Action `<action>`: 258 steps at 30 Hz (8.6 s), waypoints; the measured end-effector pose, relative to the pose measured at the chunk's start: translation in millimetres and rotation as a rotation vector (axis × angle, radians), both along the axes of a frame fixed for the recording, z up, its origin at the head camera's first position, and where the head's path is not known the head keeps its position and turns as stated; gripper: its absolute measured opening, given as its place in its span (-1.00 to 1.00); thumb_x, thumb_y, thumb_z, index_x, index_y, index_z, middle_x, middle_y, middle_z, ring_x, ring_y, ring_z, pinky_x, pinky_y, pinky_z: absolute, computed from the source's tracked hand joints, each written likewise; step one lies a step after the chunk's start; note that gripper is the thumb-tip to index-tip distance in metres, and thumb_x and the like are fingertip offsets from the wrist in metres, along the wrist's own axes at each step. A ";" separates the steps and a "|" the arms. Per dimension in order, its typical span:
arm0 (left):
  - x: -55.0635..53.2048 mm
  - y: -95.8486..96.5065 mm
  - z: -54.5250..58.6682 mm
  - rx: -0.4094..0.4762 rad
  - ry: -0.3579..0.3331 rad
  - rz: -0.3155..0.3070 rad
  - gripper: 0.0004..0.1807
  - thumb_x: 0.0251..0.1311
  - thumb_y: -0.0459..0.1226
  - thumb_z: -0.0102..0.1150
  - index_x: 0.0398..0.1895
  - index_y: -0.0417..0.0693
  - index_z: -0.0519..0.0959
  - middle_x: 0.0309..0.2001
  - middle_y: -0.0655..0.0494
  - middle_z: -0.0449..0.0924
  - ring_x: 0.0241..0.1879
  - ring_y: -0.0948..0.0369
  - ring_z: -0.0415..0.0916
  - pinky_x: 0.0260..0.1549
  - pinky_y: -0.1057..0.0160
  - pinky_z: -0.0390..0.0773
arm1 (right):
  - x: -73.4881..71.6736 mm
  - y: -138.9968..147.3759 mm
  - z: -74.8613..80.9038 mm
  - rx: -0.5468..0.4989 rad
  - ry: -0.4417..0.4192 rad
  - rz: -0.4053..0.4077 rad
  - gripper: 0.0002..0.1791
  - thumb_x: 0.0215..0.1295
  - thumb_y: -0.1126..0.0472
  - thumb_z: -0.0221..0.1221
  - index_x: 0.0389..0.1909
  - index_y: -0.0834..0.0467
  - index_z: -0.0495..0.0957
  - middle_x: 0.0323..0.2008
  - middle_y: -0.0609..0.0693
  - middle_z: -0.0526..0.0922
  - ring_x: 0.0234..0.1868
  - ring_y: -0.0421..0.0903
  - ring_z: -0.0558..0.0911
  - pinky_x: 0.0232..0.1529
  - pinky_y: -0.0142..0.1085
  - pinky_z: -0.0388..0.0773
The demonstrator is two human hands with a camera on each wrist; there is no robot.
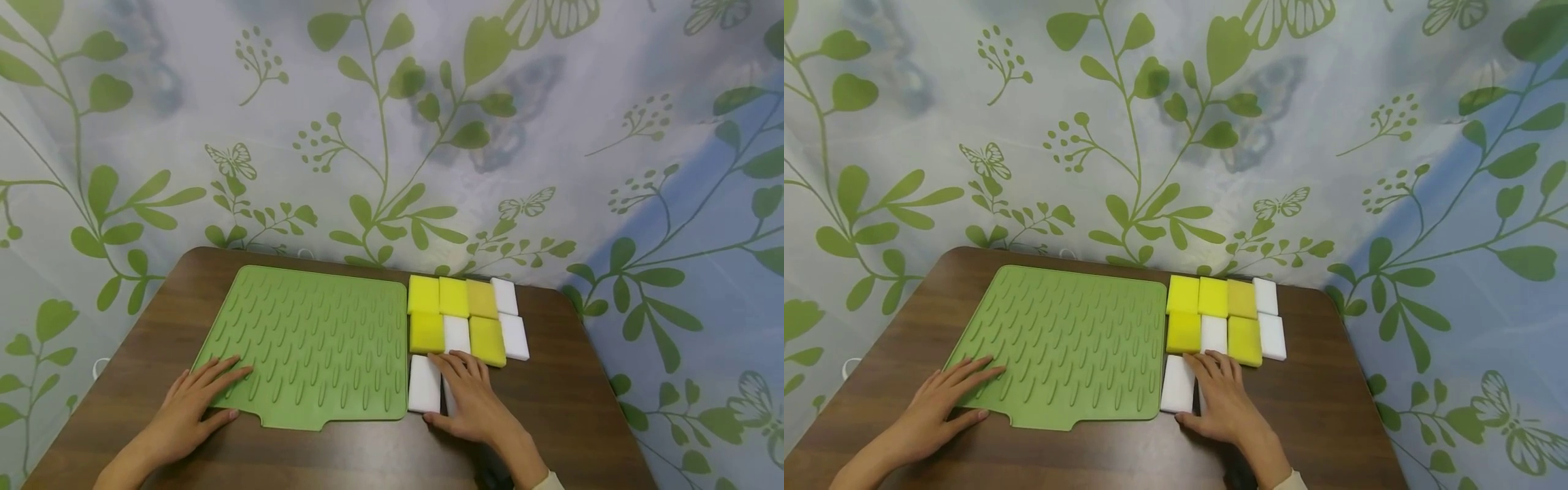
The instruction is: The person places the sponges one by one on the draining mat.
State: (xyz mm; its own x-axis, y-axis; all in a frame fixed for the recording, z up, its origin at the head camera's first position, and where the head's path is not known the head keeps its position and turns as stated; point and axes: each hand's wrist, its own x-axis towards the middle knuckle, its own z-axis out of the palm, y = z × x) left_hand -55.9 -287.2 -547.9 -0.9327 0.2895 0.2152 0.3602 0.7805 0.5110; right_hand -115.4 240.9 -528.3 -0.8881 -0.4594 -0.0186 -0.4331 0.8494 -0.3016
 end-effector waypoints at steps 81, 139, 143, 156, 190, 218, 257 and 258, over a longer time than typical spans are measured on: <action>-0.1 -3.2 0.4 0.052 -0.061 -0.011 -0.15 0.20 -0.12 0.56 0.58 0.30 0.44 0.61 -0.08 0.37 0.52 -0.49 0.19 0.29 -0.75 0.01 | -67.4 -144.2 30.5 -0.070 0.016 0.209 0.09 0.37 -0.46 0.26 0.73 -0.04 0.10 0.51 0.05 0.40 0.55 0.11 0.31 0.56 0.16 0.34; -0.6 3.1 3.5 -0.013 -0.087 0.038 -0.14 0.15 -0.12 0.60 0.55 0.33 0.46 0.60 -0.05 0.39 0.56 -0.40 0.22 0.25 -0.63 0.15 | -109.5 -252.4 14.7 0.038 -0.011 0.236 0.11 0.41 -0.51 0.18 0.76 -0.04 0.01 0.63 0.04 0.28 0.61 0.10 0.31 0.51 0.08 0.46; 0.0 3.5 2.3 -0.014 -0.081 0.043 -0.14 0.14 -0.13 0.61 0.55 0.33 0.47 0.59 -0.05 0.40 0.55 -0.40 0.22 0.24 -0.63 0.15 | -110.6 -259.0 15.9 0.034 -0.010 0.235 0.10 0.43 -0.49 0.18 0.76 -0.02 0.02 0.63 0.05 0.28 0.61 0.10 0.33 0.51 0.07 0.47; -3.9 5.2 7.7 -0.019 -0.053 0.037 -0.15 0.15 -0.13 0.61 0.55 0.30 0.48 0.58 -0.08 0.41 0.53 -0.41 0.25 0.24 -0.62 0.17 | -128.8 -275.1 18.7 0.065 0.015 0.235 0.11 0.44 -0.52 0.13 0.77 -0.02 -0.03 0.64 0.05 0.27 0.61 0.09 0.35 0.53 0.01 0.47; 0.3 3.8 3.4 -0.017 -0.051 0.047 -0.17 0.12 -0.11 0.62 0.51 0.27 0.51 0.57 -0.06 0.43 0.53 -0.39 0.27 0.21 -0.61 0.19 | -159.1 -335.8 7.9 0.143 0.091 0.203 0.11 0.45 -0.61 -0.03 0.77 -0.03 -0.03 0.67 0.01 0.23 0.63 0.05 0.36 0.51 -0.03 0.52; -1.1 4.2 4.8 -0.017 -0.081 0.044 -0.17 0.16 -0.11 0.60 0.54 0.30 0.49 0.60 -0.03 0.40 0.55 -0.39 0.24 0.24 -0.63 0.16 | -186.1 -364.4 1.9 0.200 0.110 0.227 0.09 0.49 -0.60 -0.08 0.77 0.00 -0.03 0.65 -0.01 0.28 0.63 0.04 0.32 0.58 -0.06 0.43; 1.4 6.7 4.7 -0.002 -0.082 0.042 -0.17 0.15 -0.13 0.61 0.53 0.26 0.50 0.59 -0.07 0.41 0.55 -0.41 0.23 0.24 -0.64 0.14 | -180.1 -359.3 -2.9 0.093 0.063 0.234 0.19 0.40 -0.63 0.03 0.78 0.00 -0.07 0.74 -0.02 0.07 0.69 0.05 0.20 0.66 -0.02 0.32; 1.5 6.2 4.6 -0.002 -0.082 0.042 -0.17 0.15 -0.13 0.61 0.53 0.26 0.50 0.59 -0.06 0.41 0.55 -0.41 0.22 0.24 -0.64 0.14 | -179.3 -358.7 -2.2 0.092 0.057 0.232 0.19 0.40 -0.63 0.03 0.78 0.00 -0.08 0.74 -0.02 0.07 0.69 0.05 0.19 0.67 -0.03 0.30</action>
